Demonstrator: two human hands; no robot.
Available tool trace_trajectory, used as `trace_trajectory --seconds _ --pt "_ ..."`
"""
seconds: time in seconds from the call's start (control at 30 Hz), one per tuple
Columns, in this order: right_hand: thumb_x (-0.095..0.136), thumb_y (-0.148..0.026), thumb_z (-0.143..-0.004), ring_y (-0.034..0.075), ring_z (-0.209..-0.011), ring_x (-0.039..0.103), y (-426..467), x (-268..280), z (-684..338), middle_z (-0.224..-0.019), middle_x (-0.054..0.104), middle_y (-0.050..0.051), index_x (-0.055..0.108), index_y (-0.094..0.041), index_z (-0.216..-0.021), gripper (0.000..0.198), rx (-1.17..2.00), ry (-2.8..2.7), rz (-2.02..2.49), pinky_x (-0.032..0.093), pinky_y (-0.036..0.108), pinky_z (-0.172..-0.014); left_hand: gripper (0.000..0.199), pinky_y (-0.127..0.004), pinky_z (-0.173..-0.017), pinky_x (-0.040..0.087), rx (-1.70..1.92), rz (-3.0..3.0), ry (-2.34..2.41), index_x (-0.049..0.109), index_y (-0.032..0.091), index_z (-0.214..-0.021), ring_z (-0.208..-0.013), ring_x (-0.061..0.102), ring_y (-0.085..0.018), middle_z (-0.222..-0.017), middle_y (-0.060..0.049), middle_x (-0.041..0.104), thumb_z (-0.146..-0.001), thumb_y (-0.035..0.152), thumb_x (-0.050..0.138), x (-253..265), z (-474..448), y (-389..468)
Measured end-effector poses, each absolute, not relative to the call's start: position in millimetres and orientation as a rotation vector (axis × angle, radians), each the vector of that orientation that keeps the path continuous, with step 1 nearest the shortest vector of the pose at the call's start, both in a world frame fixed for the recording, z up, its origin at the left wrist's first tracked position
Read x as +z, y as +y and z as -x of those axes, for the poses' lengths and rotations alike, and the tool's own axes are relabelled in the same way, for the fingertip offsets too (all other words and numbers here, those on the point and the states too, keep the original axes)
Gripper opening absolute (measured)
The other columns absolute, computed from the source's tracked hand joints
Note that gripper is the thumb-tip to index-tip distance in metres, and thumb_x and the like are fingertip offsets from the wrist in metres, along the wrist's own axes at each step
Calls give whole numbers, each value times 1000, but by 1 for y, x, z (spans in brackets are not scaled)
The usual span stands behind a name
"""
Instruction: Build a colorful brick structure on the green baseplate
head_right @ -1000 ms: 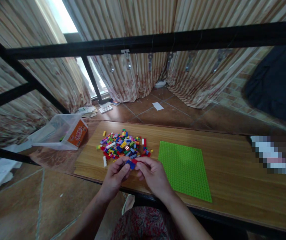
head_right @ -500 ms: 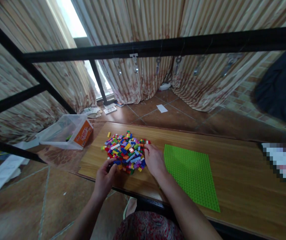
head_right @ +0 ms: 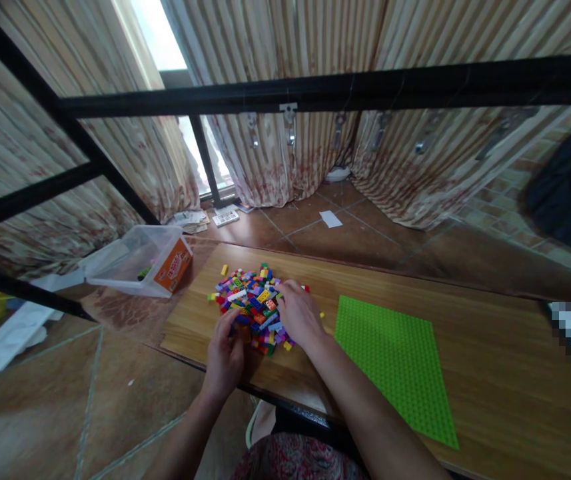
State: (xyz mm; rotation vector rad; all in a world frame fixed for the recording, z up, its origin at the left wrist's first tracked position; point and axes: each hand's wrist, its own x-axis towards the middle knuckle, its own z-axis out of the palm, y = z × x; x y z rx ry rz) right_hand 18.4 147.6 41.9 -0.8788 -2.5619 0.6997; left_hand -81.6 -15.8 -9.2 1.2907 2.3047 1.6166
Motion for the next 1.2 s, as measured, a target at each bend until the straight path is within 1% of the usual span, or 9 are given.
trace_trajectory --seconds 0.17,0.27,0.33,0.43,0.57,0.73,0.9,1.03,1.2 --pt "47 -20 -91 22 -110 57 147 42 -4 -126 56 8 62 -23 -120 33 612 -2701 784 43 32 -91 49 -47 -108 40 1622 -1354 2274 55 22 -124 -125 50 -23 -130 -11 56 -81 1 44 -10 80 -13" --pt "46 -21 -92 22 -109 57 146 43 2 -128 54 7 61 -25 -121 33 544 -2779 755 43 33 -88 51 -47 -108 41 1628 -1349 2263 56 22 -123 -125 50 -22 -130 -10 56 -80 -1 44 -9 78 -13" --pt "47 -20 -91 21 -105 58 147 43 3 -126 54 6 63 -25 -117 30 556 -2788 768 43 32 -86 51 -46 -108 40 1649 -1329 2255 57 22 -122 -126 50 -22 -130 -10 56 -79 -2 43 -9 77 -14" --pt "50 -20 -91 19 -104 58 149 43 -4 -123 54 6 67 -23 -100 20 624 -2775 758 43 30 -85 49 -44 -108 41 1685 -1292 2257 57 22 -121 -125 51 -21 -130 -10 56 -80 -1 42 -8 78 -16" --pt "48 -18 -91 18 -101 59 154 45 -20 -120 55 6 67 -21 -88 19 672 -2755 712 44 30 -83 46 -43 -108 41 1700 -1255 2278 58 22 -120 -123 51 -21 -129 -9 56 -82 1 44 -8 81 -18" --pt "49 -14 -89 17 -95 60 160 49 -16 -119 57 5 68 -22 -97 22 655 -2703 758 44 30 -82 42 -44 -109 39 1744 -1167 2359 58 22 -120 -123 51 -22 -127 -10 56 -83 5 47 -11 86 -17" --pt "48 -28 -93 19 -99 59 160 53 16 -119 58 6 69 -21 -104 24 622 -2754 789 43 30 -83 46 -45 -108 40 1714 -1157 2399 57 22 -120 -122 51 -22 -126 -10 55 -80 3 45 -11 84 -15" --pt "50 -36 -92 21 -99 59 154 55 37 -115 59 8 70 -21 -100 27 611 -2837 874 43 31 -83 51 -45 -109 39 1686 -1152 2376 57 21 -121 -123 50 -22 -128 -9 54 -76 0 45 -7 83 -15" --pt "52 -31 -89 24 -105 57 146 58 49 -110 61 12 71 -17 -97 25 572 -2904 1043 42 33 -87 53 -46 -111 35 1691 -1136 2318 58 21 -120 -126 47 -23 -131 -9 52 -74 0 43 -5 85 -17"
